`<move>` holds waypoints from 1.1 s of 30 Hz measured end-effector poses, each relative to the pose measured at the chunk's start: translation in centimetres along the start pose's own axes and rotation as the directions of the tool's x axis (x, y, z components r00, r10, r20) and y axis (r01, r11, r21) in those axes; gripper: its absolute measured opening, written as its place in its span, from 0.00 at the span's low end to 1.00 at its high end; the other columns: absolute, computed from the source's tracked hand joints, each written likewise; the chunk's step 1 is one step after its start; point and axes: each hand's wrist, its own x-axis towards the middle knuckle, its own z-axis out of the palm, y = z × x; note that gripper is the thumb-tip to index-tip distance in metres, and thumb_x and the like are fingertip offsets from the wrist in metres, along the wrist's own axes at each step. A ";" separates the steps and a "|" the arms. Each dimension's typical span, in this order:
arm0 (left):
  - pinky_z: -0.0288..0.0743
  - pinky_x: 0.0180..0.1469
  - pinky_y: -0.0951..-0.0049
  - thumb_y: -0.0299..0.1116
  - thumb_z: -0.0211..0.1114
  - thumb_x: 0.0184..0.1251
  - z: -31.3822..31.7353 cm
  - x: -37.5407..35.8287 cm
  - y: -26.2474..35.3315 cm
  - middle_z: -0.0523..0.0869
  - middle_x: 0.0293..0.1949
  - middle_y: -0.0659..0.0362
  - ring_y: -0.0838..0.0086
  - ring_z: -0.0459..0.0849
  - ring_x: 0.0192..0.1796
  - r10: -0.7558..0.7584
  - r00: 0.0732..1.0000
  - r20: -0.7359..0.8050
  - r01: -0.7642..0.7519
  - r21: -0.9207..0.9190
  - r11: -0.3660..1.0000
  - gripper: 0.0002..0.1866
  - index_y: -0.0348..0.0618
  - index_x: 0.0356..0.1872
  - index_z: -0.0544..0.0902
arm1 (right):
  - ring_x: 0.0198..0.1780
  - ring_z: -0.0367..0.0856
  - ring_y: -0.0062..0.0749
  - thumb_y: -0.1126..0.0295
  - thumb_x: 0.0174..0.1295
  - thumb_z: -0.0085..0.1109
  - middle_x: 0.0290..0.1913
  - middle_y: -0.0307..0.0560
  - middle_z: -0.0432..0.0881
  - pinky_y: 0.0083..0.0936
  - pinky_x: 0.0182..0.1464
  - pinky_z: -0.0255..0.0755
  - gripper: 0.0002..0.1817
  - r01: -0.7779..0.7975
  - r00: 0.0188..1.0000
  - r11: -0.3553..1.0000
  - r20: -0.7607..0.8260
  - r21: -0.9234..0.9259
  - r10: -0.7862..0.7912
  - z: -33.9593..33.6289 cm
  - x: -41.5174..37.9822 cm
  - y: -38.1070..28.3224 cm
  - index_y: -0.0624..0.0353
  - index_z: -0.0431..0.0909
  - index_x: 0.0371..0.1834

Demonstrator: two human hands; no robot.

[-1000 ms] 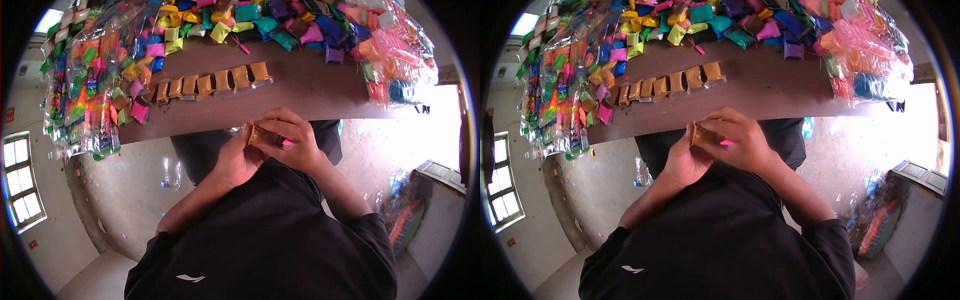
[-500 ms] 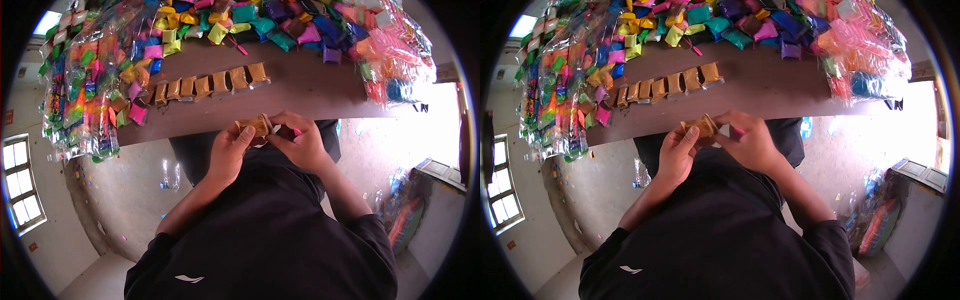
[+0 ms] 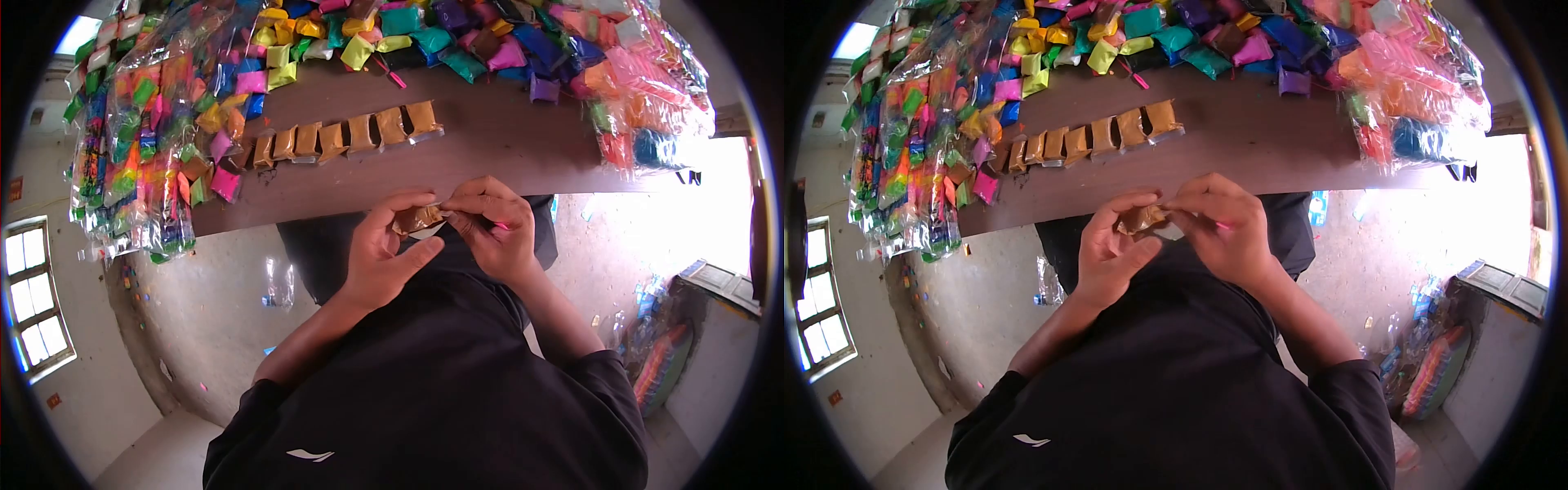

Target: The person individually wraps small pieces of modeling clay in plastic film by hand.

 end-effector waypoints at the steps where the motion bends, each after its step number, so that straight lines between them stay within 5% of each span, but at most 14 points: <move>1: 0.79 0.59 0.75 0.20 0.68 0.75 0.0 -0.1 -0.1 0.84 0.57 0.54 0.77 0.85 0.53 0.001 1.000 -0.005 -0.001 0.002 1.000 0.14 0.32 0.58 0.80 | 0.37 0.85 0.32 0.86 0.57 0.71 0.42 0.47 0.87 0.24 0.39 0.77 0.11 0.001 1.000 1.000 0.004 0.004 -0.001 0.1 0.1 -0.4 0.63 0.89 0.41; 3: 0.79 0.56 0.78 0.20 0.68 0.75 0.0 -0.2 -0.6 0.84 0.56 0.56 0.81 0.84 0.51 0.072 0.997 -0.040 -0.065 0.154 0.986 0.13 0.33 0.56 0.81 | 0.37 0.87 0.37 0.87 0.55 0.71 0.40 0.50 0.87 0.27 0.40 0.79 0.11 -0.042 0.998 0.997 0.047 -0.067 0.046 0.2 0.0 -1.2 0.64 0.88 0.41; 6: 0.79 0.53 0.81 0.20 0.69 0.75 0.2 -0.6 -1.1 0.84 0.55 0.57 0.83 0.83 0.50 0.018 0.996 -0.090 -0.010 0.087 0.996 0.10 0.35 0.53 0.83 | 0.38 0.86 0.34 0.90 0.53 0.70 0.40 0.49 0.86 0.24 0.42 0.79 0.14 0.049 0.999 0.995 0.028 -0.082 -0.047 0.4 0.1 -1.0 0.64 0.88 0.41; 10: 0.81 0.54 0.78 0.20 0.69 0.75 -0.2 -0.8 -1.3 0.85 0.55 0.56 0.80 0.84 0.52 0.034 0.999 -0.017 -0.030 0.199 0.980 0.13 0.35 0.56 0.81 | 0.39 0.86 0.33 0.88 0.56 0.70 0.40 0.50 0.86 0.23 0.45 0.79 0.09 -0.018 1.000 1.000 0.017 -0.007 0.018 0.8 -0.3 -1.1 0.66 0.87 0.38; 15: 0.84 0.61 0.68 0.20 0.68 0.75 0.3 -0.7 -1.2 0.84 0.56 0.52 0.71 0.86 0.58 -0.150 0.978 -0.145 0.105 -0.279 0.955 0.19 0.36 0.63 0.75 | 0.39 0.81 0.20 0.80 0.67 0.66 0.40 0.42 0.84 0.19 0.41 0.74 0.00 -0.318 0.943 0.922 -0.028 0.221 0.332 1.6 -1.3 -0.4 0.65 0.83 0.38; 16: 0.86 0.56 0.68 0.25 0.67 0.78 -0.1 -0.6 -1.0 0.85 0.55 0.53 0.72 0.86 0.56 -0.212 0.960 -0.182 0.155 -0.284 0.946 0.17 0.38 0.63 0.76 | 0.39 0.81 0.20 0.80 0.67 0.66 0.40 0.42 0.84 0.19 0.41 0.74 0.00 -0.318 0.943 0.922 -0.029 0.221 0.332 1.5 -1.3 -0.7 0.65 0.83 0.38; 20: 0.81 0.43 0.74 0.35 0.63 0.83 -1.6 0.1 0.2 0.86 0.48 0.57 0.75 0.86 0.43 -0.327 0.944 -0.034 0.301 -0.306 0.903 0.17 0.39 0.65 0.77 | 0.38 0.76 0.15 0.79 0.70 0.64 0.43 0.38 0.83 0.16 0.40 0.70 0.10 -0.445 0.894 0.796 0.161 0.409 0.418 0.1 0.0 -2.5 0.65 0.84 0.53; 22: 0.82 0.46 0.73 0.34 0.63 0.83 -2.6 0.2 0.4 0.87 0.50 0.58 0.76 0.87 0.46 -0.346 0.938 0.029 0.338 -0.306 0.890 0.18 0.38 0.66 0.77 | 0.36 0.73 0.13 0.77 0.71 0.65 0.44 0.37 0.84 0.15 0.38 0.66 0.17 -0.501 0.862 0.723 0.342 0.475 0.373 -1.2 0.4 -1.6 0.63 0.85 0.62; 23: 0.84 0.48 0.72 0.33 0.63 0.82 -3.0 0.3 0.5 0.88 0.51 0.58 0.76 0.88 0.49 -0.363 0.927 0.092 0.373 -0.302 0.877 0.19 0.37 0.68 0.77 | 0.36 0.73 0.13 0.77 0.71 0.65 0.44 0.37 0.84 0.15 0.38 0.66 0.17 -0.501 0.862 0.724 0.343 0.474 0.372 -1.4 0.5 -1.3 0.63 0.85 0.62; 25: 0.83 0.47 0.73 0.32 0.63 0.82 -2.9 0.5 1.1 0.88 0.51 0.59 0.77 0.87 0.49 -0.372 0.922 0.104 0.387 -0.273 0.881 0.20 0.36 0.68 0.77 | 0.44 0.86 0.28 0.75 0.73 0.66 0.47 0.46 0.87 0.23 0.47 0.77 0.14 -0.263 0.913 0.952 0.359 0.156 0.193 -1.5 0.6 -0.9 0.67 0.85 0.58; 26: 0.83 0.47 0.74 0.32 0.63 0.82 -2.8 0.6 1.4 0.88 0.50 0.59 0.78 0.87 0.49 -0.384 0.916 0.118 0.401 -0.243 0.883 0.20 0.36 0.69 0.77 | 0.44 0.86 0.28 0.75 0.73 0.66 0.47 0.46 0.87 0.23 0.47 0.77 0.14 -0.264 0.913 0.952 0.359 0.157 0.194 -1.5 0.6 -0.7 0.67 0.85 0.58; 28: 0.82 0.48 0.74 0.32 0.63 0.82 -2.9 0.6 1.5 0.87 0.51 0.59 0.79 0.87 0.49 -0.378 0.917 0.129 0.398 -0.215 0.892 0.21 0.36 0.69 0.77 | 0.28 0.71 0.17 0.76 0.64 0.74 0.37 0.39 0.86 0.19 0.32 0.65 0.12 -0.184 0.952 0.970 0.274 0.156 0.136 -1.4 0.5 -0.5 0.59 0.90 0.51; 33: 0.82 0.51 0.75 0.31 0.65 0.81 -2.7 1.0 1.7 0.87 0.52 0.60 0.80 0.86 0.51 -0.381 0.917 0.116 0.394 -0.129 0.910 0.22 0.35 0.70 0.75 | 0.28 0.76 0.19 0.78 0.58 0.77 0.35 0.40 0.88 0.19 0.30 0.68 0.09 -0.116 0.964 0.989 0.251 0.086 0.092 -1.5 0.9 -1.0 0.61 0.91 0.42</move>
